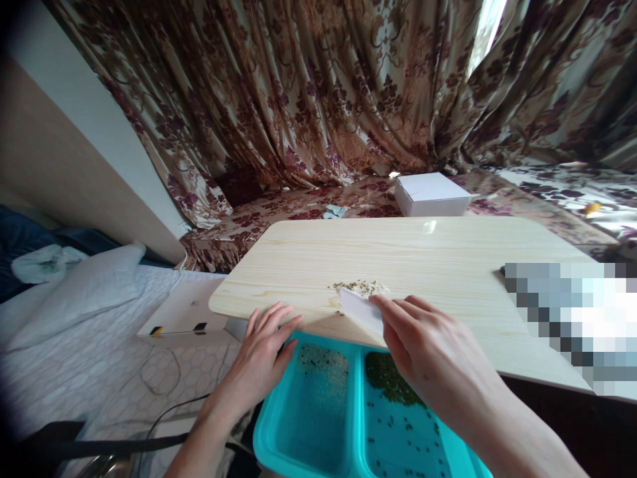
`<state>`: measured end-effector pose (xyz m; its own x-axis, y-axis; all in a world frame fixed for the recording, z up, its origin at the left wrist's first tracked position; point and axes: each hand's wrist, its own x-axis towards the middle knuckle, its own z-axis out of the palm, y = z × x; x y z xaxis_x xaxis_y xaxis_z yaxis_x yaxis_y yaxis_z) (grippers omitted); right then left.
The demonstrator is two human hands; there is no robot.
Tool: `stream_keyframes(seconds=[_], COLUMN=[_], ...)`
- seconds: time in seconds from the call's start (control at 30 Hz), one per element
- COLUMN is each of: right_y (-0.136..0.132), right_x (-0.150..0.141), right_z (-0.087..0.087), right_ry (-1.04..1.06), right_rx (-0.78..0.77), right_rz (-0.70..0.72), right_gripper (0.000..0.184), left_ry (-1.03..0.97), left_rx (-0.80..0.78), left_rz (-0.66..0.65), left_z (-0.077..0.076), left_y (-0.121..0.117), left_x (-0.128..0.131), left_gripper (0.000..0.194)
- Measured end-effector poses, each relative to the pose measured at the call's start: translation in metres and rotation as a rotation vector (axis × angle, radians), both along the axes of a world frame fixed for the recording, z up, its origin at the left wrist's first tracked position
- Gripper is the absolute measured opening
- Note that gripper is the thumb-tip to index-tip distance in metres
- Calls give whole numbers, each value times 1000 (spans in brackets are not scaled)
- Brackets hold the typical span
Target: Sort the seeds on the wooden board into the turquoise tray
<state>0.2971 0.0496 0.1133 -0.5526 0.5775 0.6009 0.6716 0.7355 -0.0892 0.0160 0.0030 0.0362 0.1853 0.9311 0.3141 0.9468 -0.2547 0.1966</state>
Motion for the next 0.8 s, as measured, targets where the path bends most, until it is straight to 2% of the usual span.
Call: stream_keyframes(seconds=[0.8], right_y=[-2], right_x=[-10], right_z=[3], right_ry=[-10], right_rx=[13], right_rz=[58], right_gripper=[35], left_ry=[-1], left_rx=[-13], left_rz=[2], left_z=[1], left_y=[-1], left_x=[0], left_gripper=[40])
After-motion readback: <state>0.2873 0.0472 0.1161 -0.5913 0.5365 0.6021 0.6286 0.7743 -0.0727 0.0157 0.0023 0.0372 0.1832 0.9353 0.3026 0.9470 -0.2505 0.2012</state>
